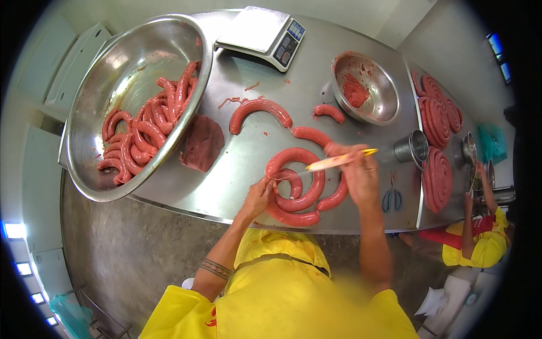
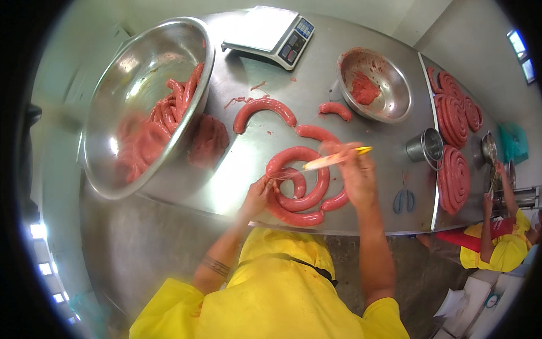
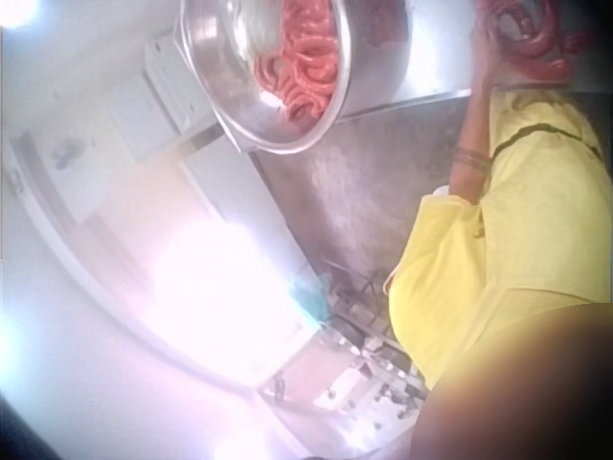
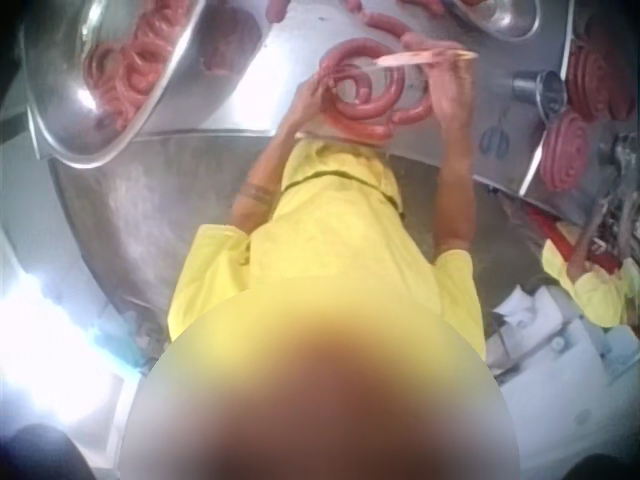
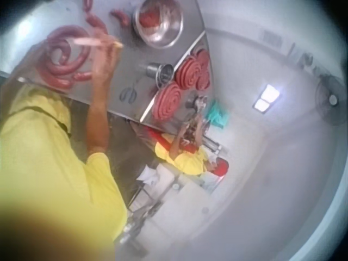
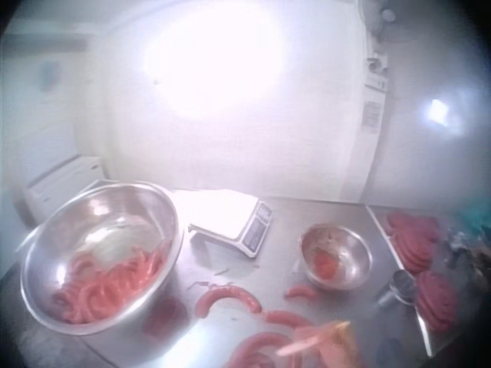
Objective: The person coils a long sausage on a stainless steel table, uses a yellow tool to prick it, and cuts it into links with scissors. The cut links are placed into a large metal bowl.
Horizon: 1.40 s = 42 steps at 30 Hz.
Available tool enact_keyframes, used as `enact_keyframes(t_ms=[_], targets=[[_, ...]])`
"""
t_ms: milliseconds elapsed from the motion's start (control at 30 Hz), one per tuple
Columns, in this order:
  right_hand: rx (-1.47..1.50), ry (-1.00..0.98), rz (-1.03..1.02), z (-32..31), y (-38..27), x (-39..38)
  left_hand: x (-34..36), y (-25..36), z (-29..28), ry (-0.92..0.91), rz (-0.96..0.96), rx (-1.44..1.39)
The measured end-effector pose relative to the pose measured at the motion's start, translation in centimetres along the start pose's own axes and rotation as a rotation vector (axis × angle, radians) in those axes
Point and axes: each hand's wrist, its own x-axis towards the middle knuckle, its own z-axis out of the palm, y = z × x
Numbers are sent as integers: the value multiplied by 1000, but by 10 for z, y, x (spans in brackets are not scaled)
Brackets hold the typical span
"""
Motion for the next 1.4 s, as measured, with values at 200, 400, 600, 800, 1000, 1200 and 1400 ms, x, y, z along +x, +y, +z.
enact_keyframes(t_ms=[200, 400, 600, 800, 1000, 1200, 1400], targets=[[215, 418, -210, -105, -110, -28, -16, -25, -28, -75, -254, -382], [-81, 522, 278, -166, -114, -110, -15, -31, -35, -116, -227, -358], [-317, 1051, 191, -213, -141, -122, -25, -27, -46, -82, -413, -776], [-244, 390, 738, -111, -46, -116, -22, -13, -33, -26, -170, 156], [490, -261, 745, 134, 156, 20, -14, 5, -15, 172, -378, -1008], [207, 200, 517, 108, 198, 198, -45, -9, -26, 9, -147, -336], [149, 304, 108, -8, 20, 227, -49, -33, -40, -59, -174, -704]])
